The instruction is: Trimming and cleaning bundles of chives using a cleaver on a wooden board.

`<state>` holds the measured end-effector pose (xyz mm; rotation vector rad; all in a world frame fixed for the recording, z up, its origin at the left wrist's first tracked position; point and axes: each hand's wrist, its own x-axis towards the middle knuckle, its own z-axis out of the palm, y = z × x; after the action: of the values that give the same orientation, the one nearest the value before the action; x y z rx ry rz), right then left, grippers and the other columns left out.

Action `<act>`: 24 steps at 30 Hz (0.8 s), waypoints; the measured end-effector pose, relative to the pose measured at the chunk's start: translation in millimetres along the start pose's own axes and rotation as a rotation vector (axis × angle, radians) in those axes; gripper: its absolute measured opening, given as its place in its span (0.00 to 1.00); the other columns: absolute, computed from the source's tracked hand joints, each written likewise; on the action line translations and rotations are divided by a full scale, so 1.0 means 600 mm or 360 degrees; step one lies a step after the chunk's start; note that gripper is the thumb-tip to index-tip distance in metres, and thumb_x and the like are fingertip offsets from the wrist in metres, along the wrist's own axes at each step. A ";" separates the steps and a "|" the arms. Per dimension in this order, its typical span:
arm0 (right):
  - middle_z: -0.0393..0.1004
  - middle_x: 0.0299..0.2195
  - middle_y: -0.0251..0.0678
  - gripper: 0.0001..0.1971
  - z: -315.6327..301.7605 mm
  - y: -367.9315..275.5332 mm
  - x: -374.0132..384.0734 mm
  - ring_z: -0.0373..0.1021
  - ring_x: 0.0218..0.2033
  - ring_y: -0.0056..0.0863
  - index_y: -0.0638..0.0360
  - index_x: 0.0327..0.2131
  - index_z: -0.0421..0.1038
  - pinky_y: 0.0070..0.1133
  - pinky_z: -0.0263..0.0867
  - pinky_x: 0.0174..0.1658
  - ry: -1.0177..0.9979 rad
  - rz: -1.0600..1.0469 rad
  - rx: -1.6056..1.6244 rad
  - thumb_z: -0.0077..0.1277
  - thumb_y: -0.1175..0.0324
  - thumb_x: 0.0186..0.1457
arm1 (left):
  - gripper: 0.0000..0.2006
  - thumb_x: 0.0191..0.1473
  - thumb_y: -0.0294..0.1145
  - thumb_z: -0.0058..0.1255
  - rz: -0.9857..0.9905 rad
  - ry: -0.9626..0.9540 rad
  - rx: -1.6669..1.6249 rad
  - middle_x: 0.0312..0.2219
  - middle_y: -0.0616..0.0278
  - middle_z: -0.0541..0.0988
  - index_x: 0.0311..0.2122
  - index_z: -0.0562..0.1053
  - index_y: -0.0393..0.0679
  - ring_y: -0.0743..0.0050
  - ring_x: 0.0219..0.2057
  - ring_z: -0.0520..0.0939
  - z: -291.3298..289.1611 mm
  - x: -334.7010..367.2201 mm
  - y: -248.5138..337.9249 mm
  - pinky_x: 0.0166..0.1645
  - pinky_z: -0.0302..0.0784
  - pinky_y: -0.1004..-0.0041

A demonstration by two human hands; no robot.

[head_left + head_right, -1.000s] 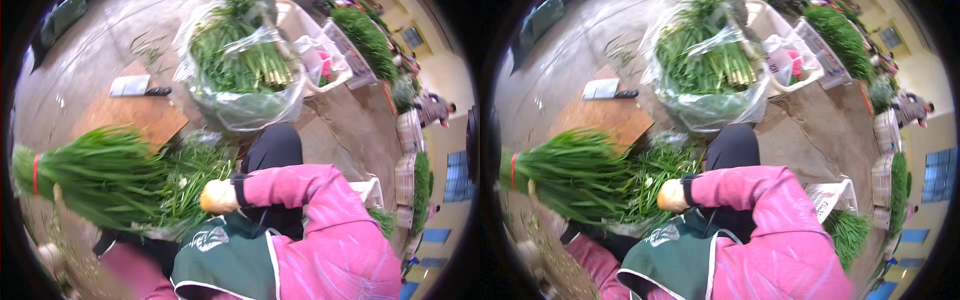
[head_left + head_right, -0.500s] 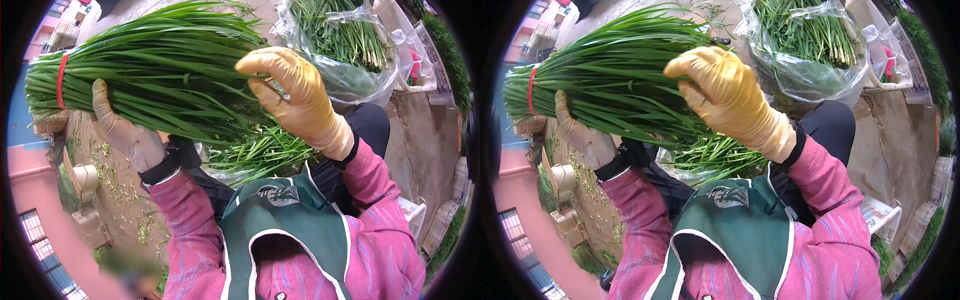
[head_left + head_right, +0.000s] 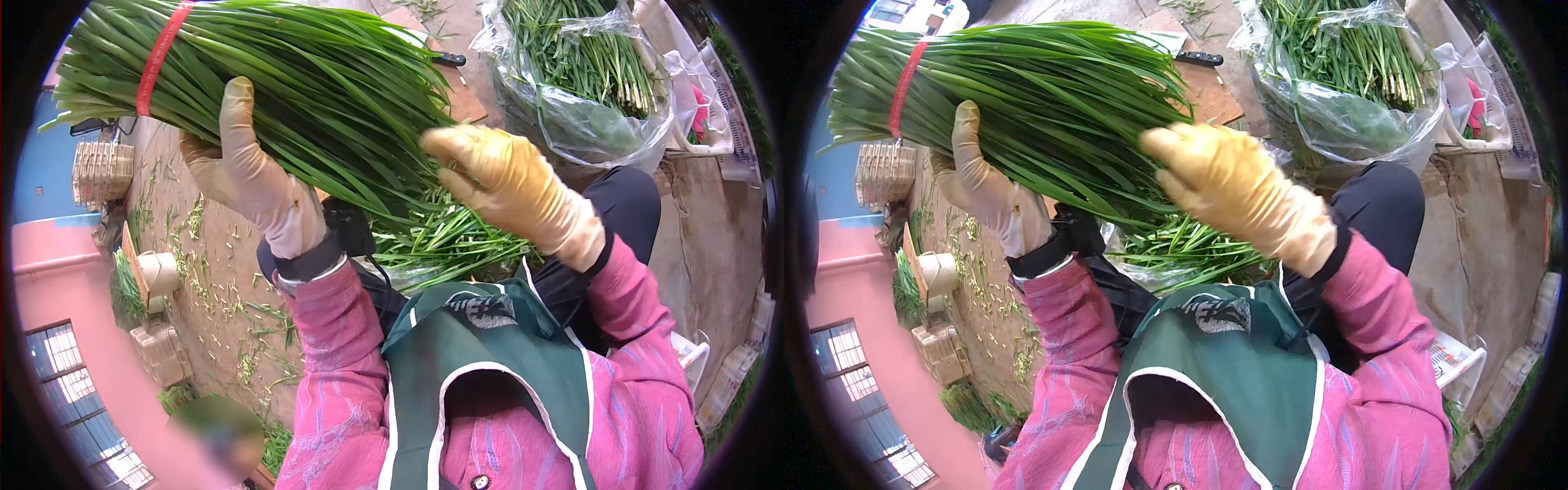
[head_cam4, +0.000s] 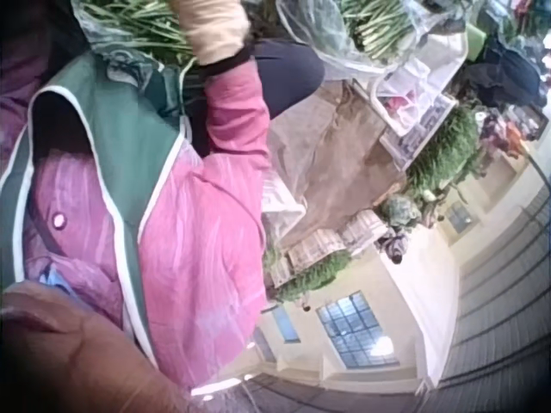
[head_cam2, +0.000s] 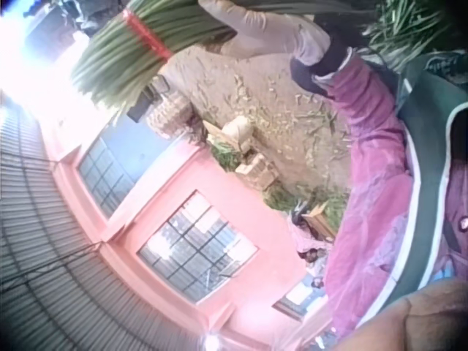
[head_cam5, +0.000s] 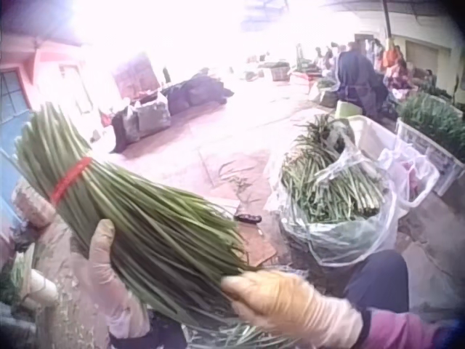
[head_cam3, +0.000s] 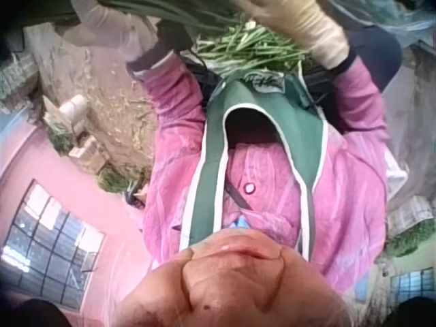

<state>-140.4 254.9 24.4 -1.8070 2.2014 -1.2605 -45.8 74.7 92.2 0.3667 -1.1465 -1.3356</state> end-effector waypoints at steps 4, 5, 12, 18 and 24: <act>0.69 0.43 0.45 0.24 0.042 -0.035 0.056 0.69 0.43 0.46 0.60 0.51 0.64 0.33 0.67 0.43 0.0303 -0.0277 -0.0050 0.54 0.72 0.48 | 0.19 0.47 0.19 0.58 -0.0017 -0.0082 -0.0118 0.39 0.55 0.78 0.46 0.69 0.33 0.69 0.36 0.80 -0.008 -0.002 -0.006 0.44 0.79 0.70; 0.66 0.49 0.48 0.27 0.056 -0.020 0.041 0.67 0.47 0.46 0.62 0.53 0.62 0.34 0.67 0.46 0.0100 -0.0144 -0.0108 0.55 0.71 0.48 | 0.19 0.47 0.19 0.57 -0.0027 -0.0096 -0.0164 0.39 0.55 0.78 0.46 0.69 0.33 0.69 0.36 0.80 -0.002 -0.001 -0.010 0.44 0.78 0.71; 0.75 0.35 0.48 0.21 -0.070 0.022 -0.070 0.74 0.37 0.43 0.61 0.44 0.72 0.33 0.69 0.40 -0.1433 0.0814 0.0105 0.59 0.61 0.47 | 0.18 0.50 0.22 0.55 -0.0096 -0.0052 -0.0150 0.39 0.57 0.77 0.47 0.69 0.36 0.72 0.36 0.80 -0.046 0.015 -0.007 0.42 0.78 0.72; 0.67 0.53 0.38 0.42 -0.163 0.019 0.099 0.63 0.55 0.30 0.61 0.60 0.57 0.28 0.58 0.57 0.0115 0.0050 0.0964 0.65 0.55 0.45 | 0.23 0.46 0.19 0.56 -0.0309 -0.0219 -0.0310 0.40 0.57 0.77 0.50 0.69 0.39 0.71 0.37 0.79 -0.028 -0.012 -0.001 0.44 0.77 0.71; 0.66 0.53 0.42 0.43 -0.082 0.007 0.119 0.62 0.54 0.29 0.64 0.59 0.53 0.25 0.58 0.57 -0.0280 0.0045 0.1619 0.65 0.66 0.40 | 0.20 0.59 0.36 0.48 -0.0371 -0.0523 0.0252 0.47 0.57 0.75 0.53 0.67 0.36 0.69 0.49 0.73 -0.075 -0.039 0.003 0.57 0.64 0.66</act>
<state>-191.1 222.6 87.1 -1.3475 1.0950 -1.6680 -4.6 78.6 62.9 0.4155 -1.5258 -1.5520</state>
